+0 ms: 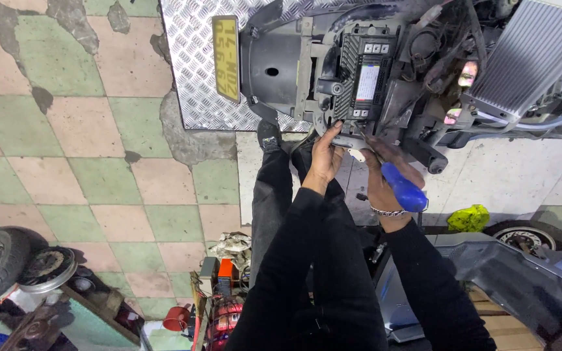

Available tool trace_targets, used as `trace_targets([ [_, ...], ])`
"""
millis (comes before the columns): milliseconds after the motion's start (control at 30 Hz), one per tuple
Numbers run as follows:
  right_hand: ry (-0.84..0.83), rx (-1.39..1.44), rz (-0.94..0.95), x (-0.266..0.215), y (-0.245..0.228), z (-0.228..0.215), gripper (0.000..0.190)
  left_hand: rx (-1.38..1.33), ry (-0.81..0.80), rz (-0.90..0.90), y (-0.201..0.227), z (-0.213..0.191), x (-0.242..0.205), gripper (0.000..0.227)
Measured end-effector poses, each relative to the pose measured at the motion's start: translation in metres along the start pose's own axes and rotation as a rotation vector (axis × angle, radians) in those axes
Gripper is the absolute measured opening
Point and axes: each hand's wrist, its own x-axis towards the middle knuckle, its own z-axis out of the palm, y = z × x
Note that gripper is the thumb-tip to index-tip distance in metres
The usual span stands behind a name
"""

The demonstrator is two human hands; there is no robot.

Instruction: Disassembling internal electrical components and wiring from a scooter's chassis using a screwdriver.

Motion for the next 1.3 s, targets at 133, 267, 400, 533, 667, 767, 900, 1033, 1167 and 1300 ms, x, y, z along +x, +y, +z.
trace_targets([
  [133,-0.019,-0.055,-0.048,-0.005,0.004,-0.002,0.012,-0.023,0.037,0.021,0.017,0.038,-0.025,0.028],
  [267,-0.013,0.016,0.055,-0.016,0.007,0.005,0.015,-0.013,0.054,0.044,0.020,0.049,-0.032,0.027],
  [400,-0.046,0.221,0.357,-0.020,-0.003,0.000,0.022,-0.005,0.060,0.055,0.018,0.045,-0.031,0.027],
  [533,-0.156,0.166,0.322,-0.008,-0.017,-0.005,0.026,-0.020,0.056,0.085,0.017,0.050,-0.034,0.024],
  [667,-0.079,0.215,0.308,-0.018,-0.003,0.001,0.024,-0.035,0.027,0.082,0.015,0.045,-0.029,0.026],
  [767,-0.071,0.144,0.302,-0.026,0.004,0.004,0.023,-0.049,0.018,0.066,0.013,0.040,-0.029,0.027],
  [900,0.010,0.218,0.342,-0.027,0.000,0.003,0.022,-0.288,-0.199,-0.243,0.009,-0.028,-0.001,0.029],
  [1033,-0.010,0.284,0.319,-0.019,0.009,0.003,0.019,-0.332,-0.185,-0.322,0.005,-0.058,0.014,0.034],
  [1167,-0.094,0.073,0.136,-0.016,0.009,0.001,0.022,-0.122,-0.208,-0.356,-0.012,-0.062,0.041,0.028],
  [1300,-0.106,0.403,0.389,0.011,-0.014,-0.011,0.029,-0.055,-0.139,-0.431,0.007,-0.044,0.040,0.013],
])
